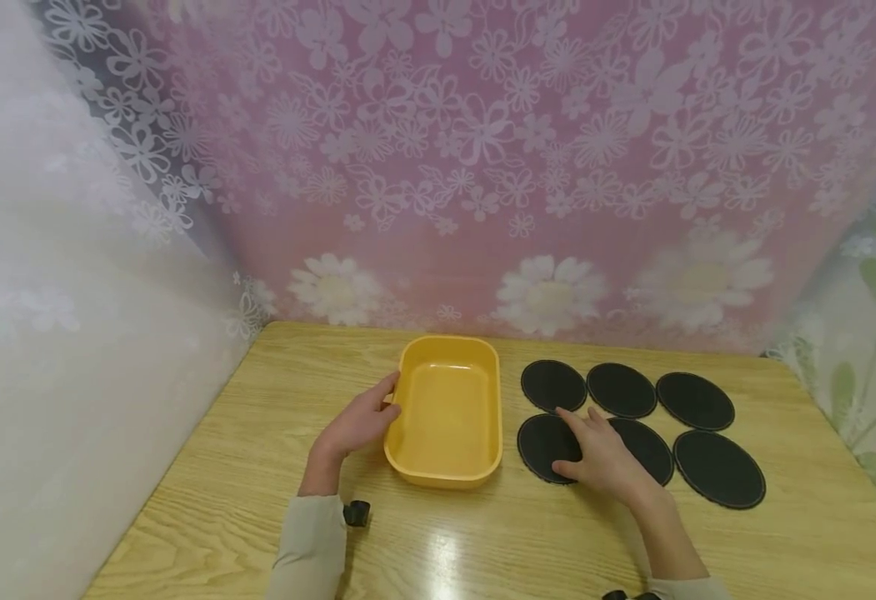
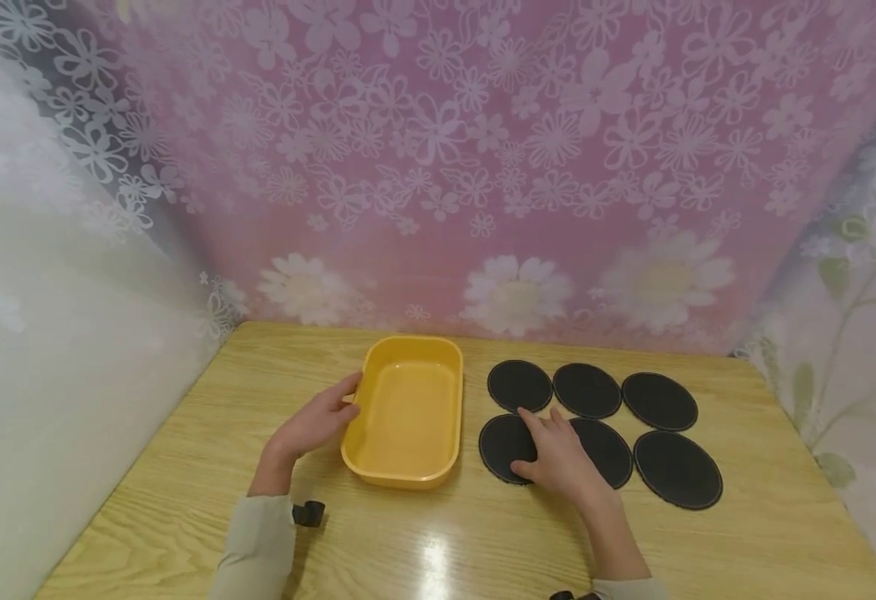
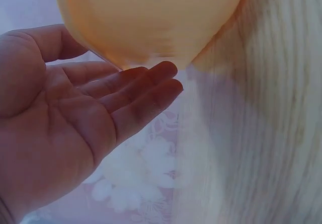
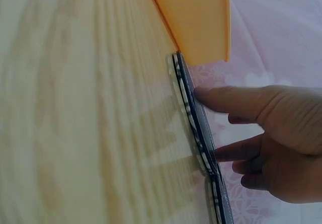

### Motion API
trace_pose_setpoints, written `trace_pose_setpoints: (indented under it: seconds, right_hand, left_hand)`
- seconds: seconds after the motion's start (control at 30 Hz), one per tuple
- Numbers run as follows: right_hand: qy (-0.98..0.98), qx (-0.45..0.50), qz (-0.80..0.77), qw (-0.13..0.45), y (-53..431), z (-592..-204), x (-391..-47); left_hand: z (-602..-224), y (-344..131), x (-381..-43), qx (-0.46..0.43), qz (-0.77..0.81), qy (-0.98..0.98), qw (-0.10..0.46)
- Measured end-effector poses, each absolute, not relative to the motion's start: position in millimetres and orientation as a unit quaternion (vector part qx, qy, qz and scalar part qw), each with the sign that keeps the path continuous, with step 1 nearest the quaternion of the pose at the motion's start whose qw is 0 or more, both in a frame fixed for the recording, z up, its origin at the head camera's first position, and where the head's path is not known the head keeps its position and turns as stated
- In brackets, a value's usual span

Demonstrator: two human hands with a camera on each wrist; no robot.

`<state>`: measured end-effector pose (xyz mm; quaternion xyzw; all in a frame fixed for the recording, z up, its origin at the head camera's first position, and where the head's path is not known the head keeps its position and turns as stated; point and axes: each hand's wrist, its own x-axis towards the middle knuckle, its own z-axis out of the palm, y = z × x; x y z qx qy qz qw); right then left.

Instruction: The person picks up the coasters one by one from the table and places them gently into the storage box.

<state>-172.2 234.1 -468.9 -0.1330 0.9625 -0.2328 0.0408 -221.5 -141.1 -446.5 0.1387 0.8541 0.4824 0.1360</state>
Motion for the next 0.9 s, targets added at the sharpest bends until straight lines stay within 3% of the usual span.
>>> trace_pose_setpoints:
  seconds: [0.23, 0.9]
  right_hand:
    - [0.963, -0.126, -0.232, 0.049, 232, -472, -170]
    - [0.962, -0.119, -0.246, -0.019, 230, -471, -172]
  left_hand:
    - [-452, -142, -220, 0.132, 0.485, 0.854, 0.135]
    - [-458, -142, -221, 0.149, 0.504, 0.840, 0.131]
